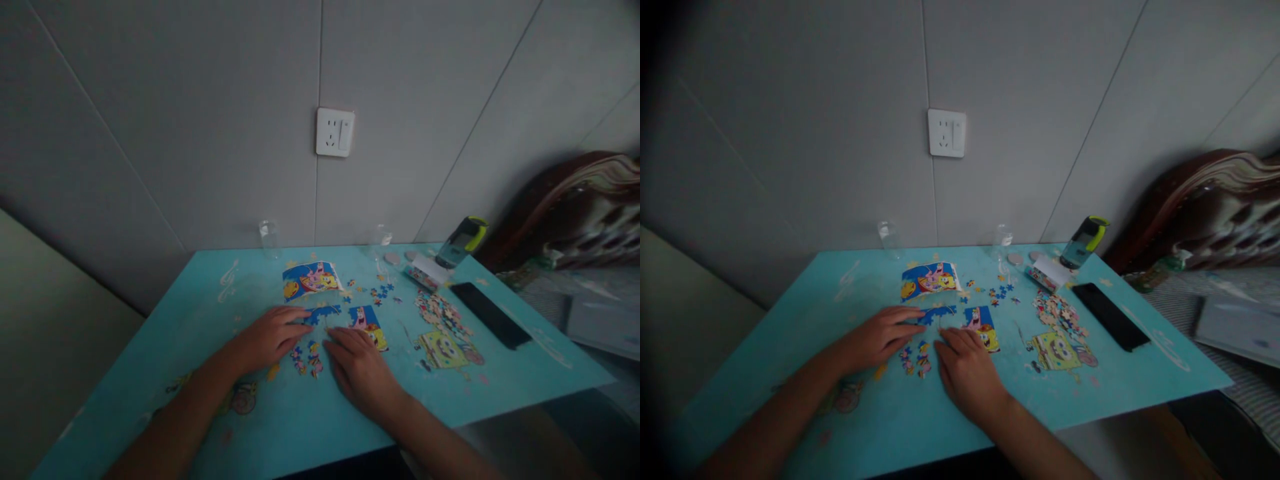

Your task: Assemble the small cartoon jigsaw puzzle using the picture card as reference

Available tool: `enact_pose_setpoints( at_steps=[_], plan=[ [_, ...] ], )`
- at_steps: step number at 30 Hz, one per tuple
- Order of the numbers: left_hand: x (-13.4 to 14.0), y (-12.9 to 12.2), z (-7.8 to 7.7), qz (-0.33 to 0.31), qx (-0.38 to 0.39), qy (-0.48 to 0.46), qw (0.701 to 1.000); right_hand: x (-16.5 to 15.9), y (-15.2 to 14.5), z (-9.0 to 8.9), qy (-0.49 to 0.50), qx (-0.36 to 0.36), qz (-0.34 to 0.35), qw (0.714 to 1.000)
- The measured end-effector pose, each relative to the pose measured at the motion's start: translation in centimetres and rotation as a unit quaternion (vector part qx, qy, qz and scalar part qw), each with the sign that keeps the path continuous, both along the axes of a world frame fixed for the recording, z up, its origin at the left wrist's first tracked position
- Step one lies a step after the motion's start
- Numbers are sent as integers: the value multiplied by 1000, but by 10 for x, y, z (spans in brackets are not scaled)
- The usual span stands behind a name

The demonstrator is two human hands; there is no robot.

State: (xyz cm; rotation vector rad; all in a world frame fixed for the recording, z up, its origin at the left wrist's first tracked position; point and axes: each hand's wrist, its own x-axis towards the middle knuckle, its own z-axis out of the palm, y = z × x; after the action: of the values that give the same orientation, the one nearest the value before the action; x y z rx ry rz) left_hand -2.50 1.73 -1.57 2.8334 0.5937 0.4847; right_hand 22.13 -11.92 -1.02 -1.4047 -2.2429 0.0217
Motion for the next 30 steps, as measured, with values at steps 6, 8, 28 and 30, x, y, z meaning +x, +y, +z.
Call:
enact_pose_setpoints(
  at_steps=[6, 8, 28, 30],
  plan=[
    [2, 2, -7, 4, -15, -39, 999, -1, -12, -1, 37, -8, 22, 999],
    [2, 5, -10, 9, -20, -67, 998, -1, -12, -2, 57, -7, 26, 998],
    [-37, 18, -13, 143, 32, -165, 975, 37, 19, 0, 136, 16, -45, 990],
    [-33, 17, -12, 133, 27, -164, 977, 50, 42, 8, 112, 0, -52, 992]
  ],
)
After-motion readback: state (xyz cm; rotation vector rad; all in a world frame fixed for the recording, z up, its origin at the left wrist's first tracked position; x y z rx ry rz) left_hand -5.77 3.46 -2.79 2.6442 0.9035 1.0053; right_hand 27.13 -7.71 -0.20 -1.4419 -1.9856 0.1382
